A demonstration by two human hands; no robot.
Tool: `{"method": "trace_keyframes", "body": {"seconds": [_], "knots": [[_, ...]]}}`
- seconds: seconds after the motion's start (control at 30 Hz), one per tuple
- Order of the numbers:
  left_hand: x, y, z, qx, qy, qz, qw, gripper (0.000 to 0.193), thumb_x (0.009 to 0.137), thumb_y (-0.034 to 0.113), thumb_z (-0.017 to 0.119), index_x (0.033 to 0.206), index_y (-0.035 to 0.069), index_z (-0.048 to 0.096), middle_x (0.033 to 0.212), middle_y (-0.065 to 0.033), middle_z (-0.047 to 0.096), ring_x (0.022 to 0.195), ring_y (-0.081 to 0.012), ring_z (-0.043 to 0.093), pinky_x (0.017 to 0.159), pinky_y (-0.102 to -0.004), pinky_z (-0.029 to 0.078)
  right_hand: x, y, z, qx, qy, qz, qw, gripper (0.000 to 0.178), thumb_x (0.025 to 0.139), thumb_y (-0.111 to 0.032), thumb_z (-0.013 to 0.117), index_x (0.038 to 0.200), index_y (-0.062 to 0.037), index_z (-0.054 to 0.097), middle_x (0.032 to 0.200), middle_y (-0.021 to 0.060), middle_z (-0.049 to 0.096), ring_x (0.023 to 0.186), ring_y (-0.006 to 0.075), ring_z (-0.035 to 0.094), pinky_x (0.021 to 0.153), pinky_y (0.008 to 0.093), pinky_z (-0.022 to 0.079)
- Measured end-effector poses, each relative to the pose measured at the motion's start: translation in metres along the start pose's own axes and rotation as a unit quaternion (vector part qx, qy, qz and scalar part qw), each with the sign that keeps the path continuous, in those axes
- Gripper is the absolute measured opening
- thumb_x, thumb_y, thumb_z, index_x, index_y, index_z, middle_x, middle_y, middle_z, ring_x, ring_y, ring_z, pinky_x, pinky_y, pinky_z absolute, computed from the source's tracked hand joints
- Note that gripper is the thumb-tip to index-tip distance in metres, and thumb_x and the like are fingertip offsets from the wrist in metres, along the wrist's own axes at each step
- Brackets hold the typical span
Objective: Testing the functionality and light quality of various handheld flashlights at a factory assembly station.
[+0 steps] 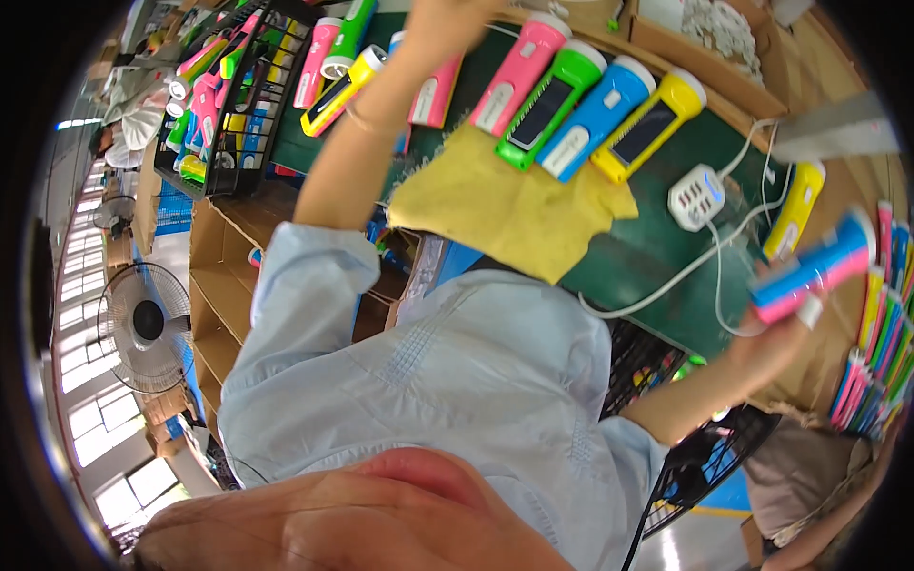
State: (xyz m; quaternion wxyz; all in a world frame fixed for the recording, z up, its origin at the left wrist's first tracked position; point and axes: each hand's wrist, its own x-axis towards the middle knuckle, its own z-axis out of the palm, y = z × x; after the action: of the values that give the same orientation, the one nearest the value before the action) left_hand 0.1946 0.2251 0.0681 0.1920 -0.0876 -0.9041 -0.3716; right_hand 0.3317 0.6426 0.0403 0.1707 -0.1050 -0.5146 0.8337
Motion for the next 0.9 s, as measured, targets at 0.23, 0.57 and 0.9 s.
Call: {"method": "trace_keyframes", "body": {"seconds": [0.23, 0.57, 0.9], "knots": [[0.077, -0.273, -0.108, 0.318, -0.137, 0.159, 0.925, 0.059, 0.068, 0.001, 0.056, 0.126, 0.007, 0.045, 0.119, -0.0181, 0.052, 0.112, -0.0346, 0.047, 0.092, -0.0402, 0.041, 0.017, -0.002, -0.034, -0.264, 0.307, -0.127, 0.905, 0.036, 0.086, -0.01, 0.048, 0.116, 0.0113, 0.046, 0.11, 0.0166, 0.052, 0.102, 0.0258, 0.054, 0.088, 0.0375, 0.046], [0.068, -0.078, -0.111, 0.278, 0.115, 0.001, 0.954, 0.061, 0.066, 0.028, 0.075, 0.108, -0.002, 0.044, 0.087, -0.0245, 0.06, 0.083, -0.0399, 0.059, 0.07, -0.0444, 0.048, -0.05, 0.024, 0.058, -0.274, -0.009, -0.095, 0.957, 0.032, 0.089, -0.007, 0.046, 0.116, 0.0075, 0.051, 0.102, 0.0198, 0.06, 0.088, 0.0236, 0.062, 0.075, 0.0302, 0.048], [-0.093, 0.096, 0.017, -0.478, -0.155, -0.215, 0.838, 0.047, 0.077, 0.023, 0.068, 0.113, -0.001, 0.05, 0.096, -0.0055, 0.059, 0.08, -0.0111, 0.057, 0.071, -0.0259, 0.048, -0.073, 0.075, 0.16, -0.112, -0.346, 0.103, 0.926, 0.058, 0.076, -0.014, 0.068, 0.125, 0.0007, 0.041, 0.109, 0.0086, 0.054, 0.098, 0.0136, 0.051, 0.086, 0.028, 0.04]]}}
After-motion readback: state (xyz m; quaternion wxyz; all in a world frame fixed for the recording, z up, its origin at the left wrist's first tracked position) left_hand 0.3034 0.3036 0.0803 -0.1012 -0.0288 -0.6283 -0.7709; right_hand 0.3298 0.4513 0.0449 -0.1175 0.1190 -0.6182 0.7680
